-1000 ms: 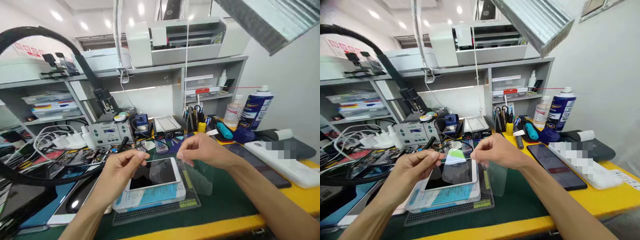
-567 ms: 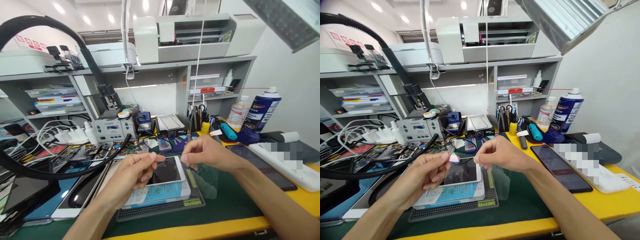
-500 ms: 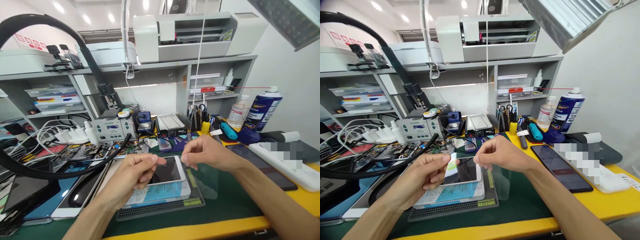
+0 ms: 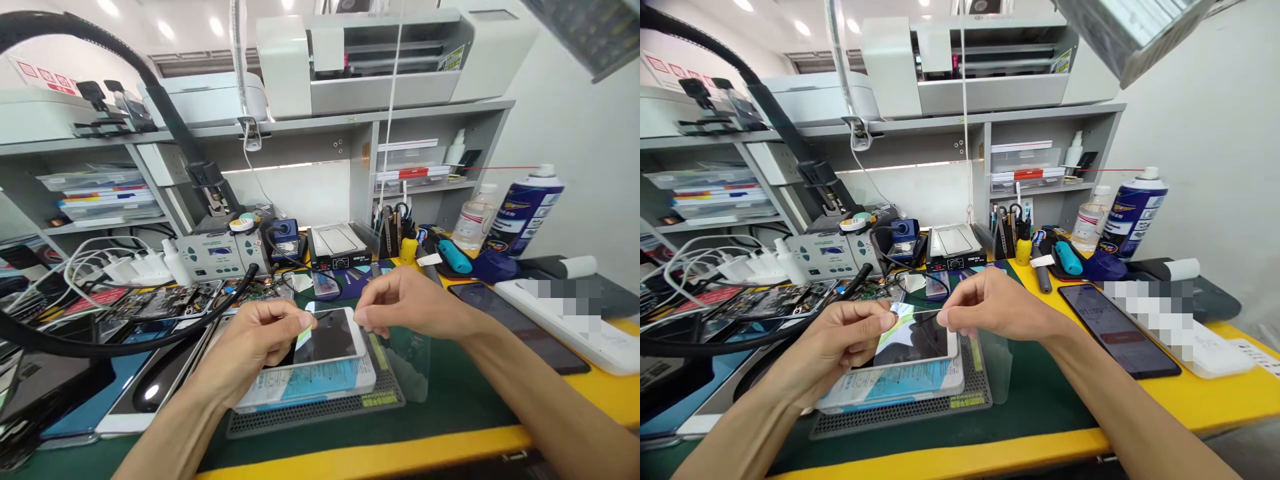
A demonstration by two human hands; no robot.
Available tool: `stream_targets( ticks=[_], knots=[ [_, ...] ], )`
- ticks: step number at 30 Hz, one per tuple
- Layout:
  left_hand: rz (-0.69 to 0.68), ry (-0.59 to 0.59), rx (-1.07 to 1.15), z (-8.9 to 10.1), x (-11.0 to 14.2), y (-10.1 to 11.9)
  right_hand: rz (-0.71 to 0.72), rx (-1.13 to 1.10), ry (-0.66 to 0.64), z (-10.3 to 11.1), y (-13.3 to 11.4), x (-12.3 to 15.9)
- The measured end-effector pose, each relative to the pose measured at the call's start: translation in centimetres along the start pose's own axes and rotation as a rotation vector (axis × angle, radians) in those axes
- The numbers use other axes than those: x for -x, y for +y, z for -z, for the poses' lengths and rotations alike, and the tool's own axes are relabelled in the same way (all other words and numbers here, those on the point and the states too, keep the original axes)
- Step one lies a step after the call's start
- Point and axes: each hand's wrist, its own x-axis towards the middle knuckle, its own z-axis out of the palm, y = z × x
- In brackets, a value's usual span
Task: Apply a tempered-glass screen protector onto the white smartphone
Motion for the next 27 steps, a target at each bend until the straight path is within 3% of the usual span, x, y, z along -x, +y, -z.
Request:
stream_targets(
  ticks=[14, 21, 27],
  knots=[
    [0.011, 0.017, 0.147, 1.0, -0.2, 0.1, 0.009, 0.041, 0.021, 0.7, 0.0, 0.1],
    [-0.065, 0.045, 0.043, 0.4, 0.1, -0.1, -0.014, 0.053, 0.022, 0.6, 0.1, 0.2],
    [-0.136, 0.047, -0.204, 0.1, 0.5, -0.3, -0.028, 0.067, 0.031, 0.2, -0.2, 0.1]
  ],
)
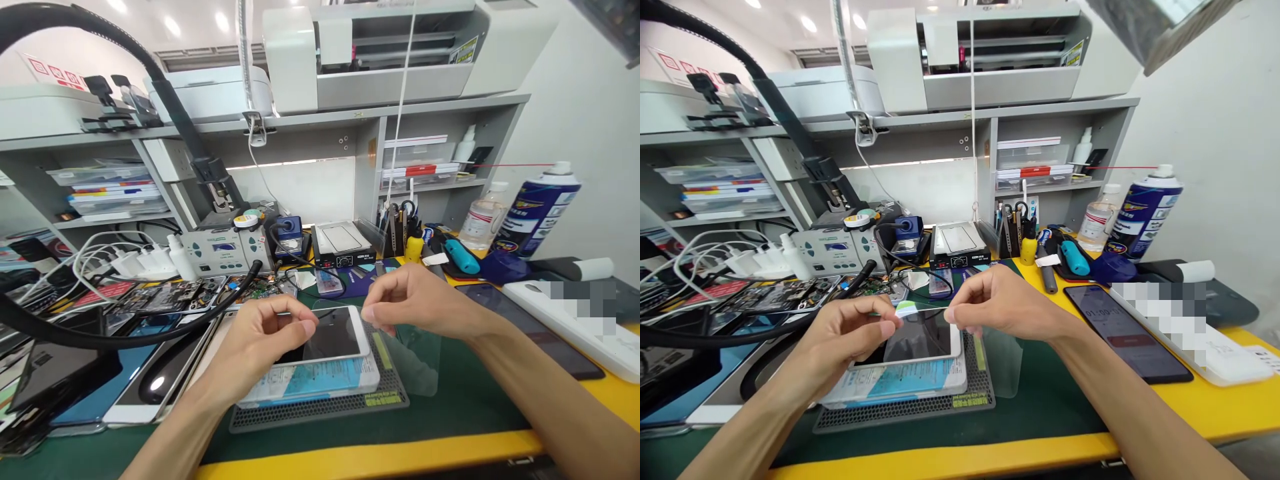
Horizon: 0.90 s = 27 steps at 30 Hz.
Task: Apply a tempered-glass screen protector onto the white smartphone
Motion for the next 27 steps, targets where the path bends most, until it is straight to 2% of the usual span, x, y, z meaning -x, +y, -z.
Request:
stream_targets(
  ticks=[6, 27],
  knots=[
    [-0.019, 0.020, -0.077, -0.7, -0.2, 0.2, 0.005, 0.027, -0.020, -0.1, -0.2, 0.1],
    [-0.064, 0.098, -0.063, -1.5, -0.4, 0.0, -0.018, 0.032, 0.010, -0.5, -0.6, 0.1]
  ],
)
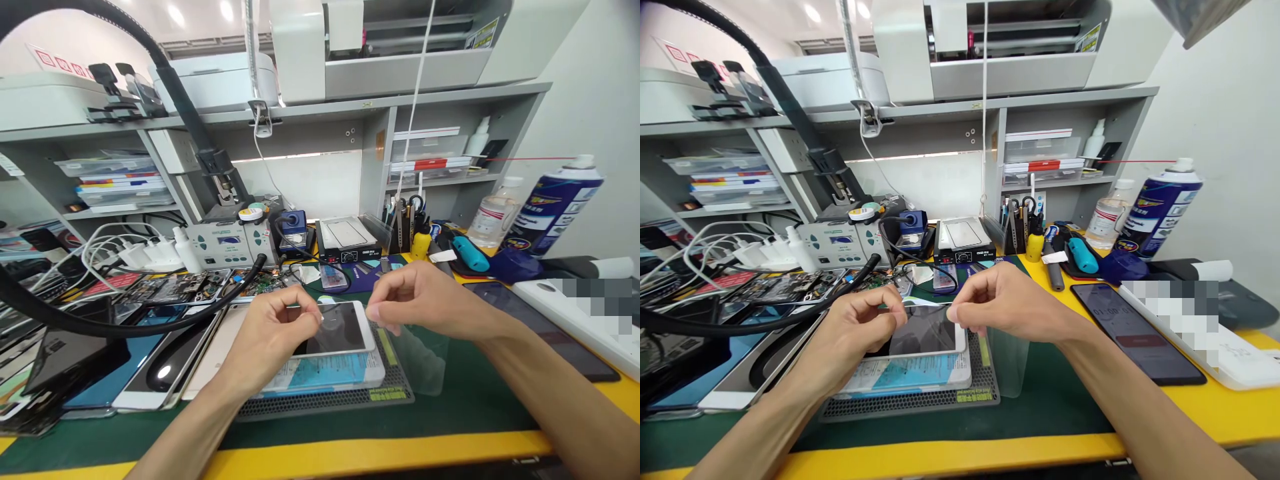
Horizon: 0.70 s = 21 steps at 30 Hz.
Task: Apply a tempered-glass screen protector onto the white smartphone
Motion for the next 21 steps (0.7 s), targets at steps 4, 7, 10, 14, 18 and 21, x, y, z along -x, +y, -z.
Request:
stream_targets(
  ticks=[4, 7, 10, 14, 18, 21],
  knots=[
    [-0.017, 0.015, -0.012, -0.20, -0.07, 0.02, -0.003, -0.001, 0.008, -0.05, 0.02, -0.01],
    [-0.061, 0.035, -0.050, -0.17, -0.08, 0.04, -0.004, 0.008, 0.002, 0.03, 0.17, -0.05],
    [-0.066, 0.043, -0.049, 0.14, -0.08, -0.07, -0.008, 0.007, 0.010, 0.12, 0.21, -0.07],
    [-0.004, 0.058, 0.016, 0.56, -0.13, -0.35, -0.018, 0.004, 0.037, 0.17, 0.05, -0.01],
    [0.083, 0.103, 0.097, 0.55, -0.15, -0.44, -0.014, 0.000, 0.030, 0.25, 0.07, 0.01],
    [0.092, 0.120, 0.137, 0.61, -0.12, -0.39, -0.001, -0.017, 0.019, 0.30, 0.12, 0.02]
  ],
)
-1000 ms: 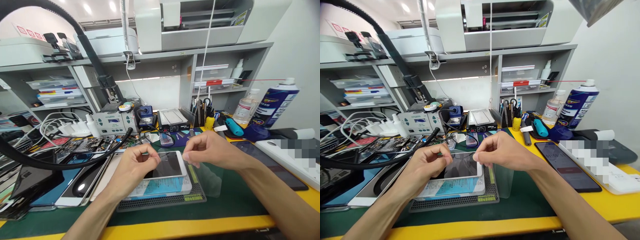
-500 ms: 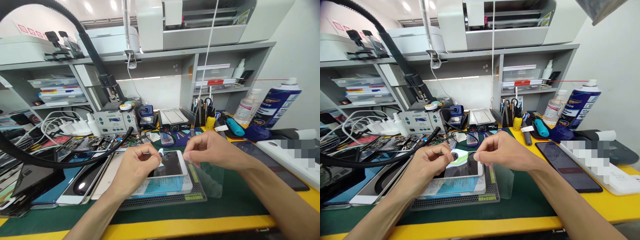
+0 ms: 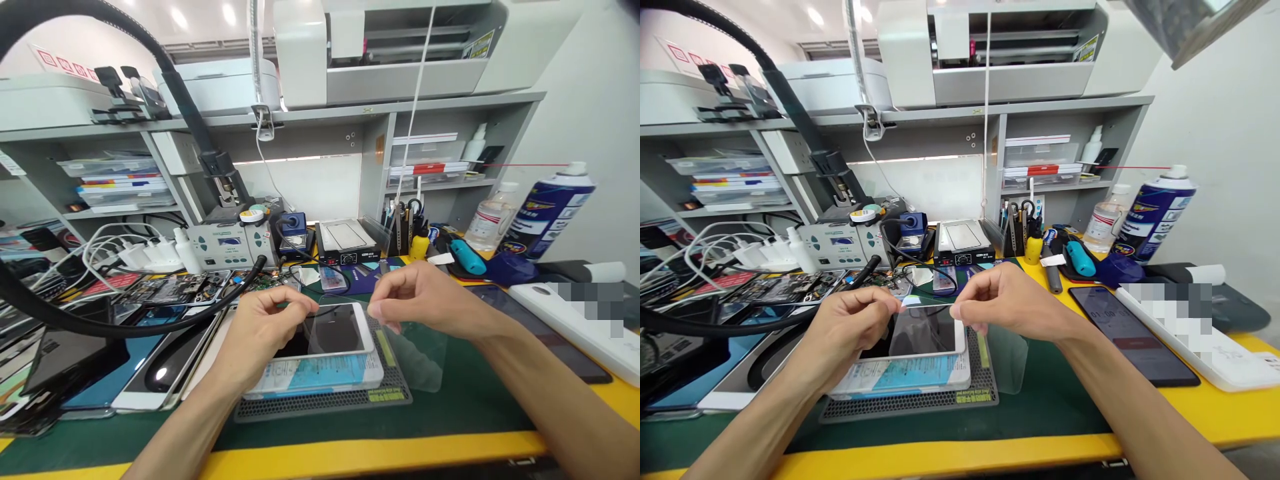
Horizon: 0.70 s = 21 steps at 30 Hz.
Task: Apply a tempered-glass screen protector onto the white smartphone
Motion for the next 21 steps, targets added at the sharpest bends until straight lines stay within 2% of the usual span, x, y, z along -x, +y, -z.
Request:
stream_targets(
  ticks=[10, 16, 21],
  knots=[
    [0.056, -0.198, 0.113, -0.03, 0.23, 0.44, 0.003, -0.003, -0.008, -0.08, -0.20, 0.07],
    [-0.064, -0.209, -0.021, -0.33, 0.31, 0.19, 0.008, -0.008, -0.021, -0.11, -0.25, 0.09],
    [-0.081, -0.207, -0.086, -0.38, 0.42, 0.48, -0.004, -0.006, -0.025, -0.15, -0.07, -0.02]
  ],
)
